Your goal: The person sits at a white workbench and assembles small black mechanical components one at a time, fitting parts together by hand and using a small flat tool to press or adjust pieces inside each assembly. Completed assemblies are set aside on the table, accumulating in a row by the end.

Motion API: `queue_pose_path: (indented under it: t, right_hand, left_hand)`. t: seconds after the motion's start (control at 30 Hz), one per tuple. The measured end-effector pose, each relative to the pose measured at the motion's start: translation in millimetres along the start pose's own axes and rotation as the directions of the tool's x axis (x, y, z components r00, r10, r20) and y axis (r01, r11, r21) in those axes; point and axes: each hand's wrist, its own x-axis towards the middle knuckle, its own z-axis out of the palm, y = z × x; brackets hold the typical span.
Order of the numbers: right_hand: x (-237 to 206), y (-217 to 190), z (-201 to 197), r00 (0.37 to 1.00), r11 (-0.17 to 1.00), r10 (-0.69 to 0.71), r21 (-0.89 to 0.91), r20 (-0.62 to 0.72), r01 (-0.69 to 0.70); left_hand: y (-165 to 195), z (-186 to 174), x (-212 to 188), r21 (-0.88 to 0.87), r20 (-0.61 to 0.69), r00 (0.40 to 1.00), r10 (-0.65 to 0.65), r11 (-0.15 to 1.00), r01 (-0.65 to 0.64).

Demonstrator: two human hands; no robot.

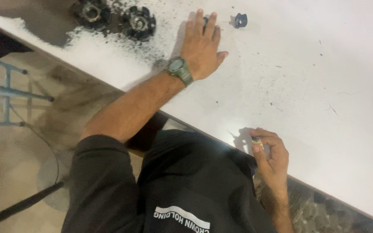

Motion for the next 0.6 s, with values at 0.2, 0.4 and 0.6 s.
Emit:
queue_pose_path:
  t: [0.2, 0.4, 0.6]
  right_hand:
    - [-6.8, 14.0, -20.4, 0.993, 0.993, 0.029, 0.119, -0.111, -0.016]
    - [-6.5, 28.0, -27.0, 0.991, 0.983, 0.011, 0.185, -0.133, 0.014]
    - [-8.3, 31.0, -30.4, 0.986, 0.914, 0.042, 0.405, -0.161, 0.028]
  left_hand:
    - [-0.6, -28.4, 9.3, -0.059, -0.17, 0.981, 0.098, 0.992, -0.11]
    - [46.6, -39.9, 77.1, -0.342, 0.018, 0.994, 0.104, 0.935, -0.092]
    - [84.7, -34.9, 100.6, -0.028, -0.338, 0.869, 0.361, 0.919, -0.392]
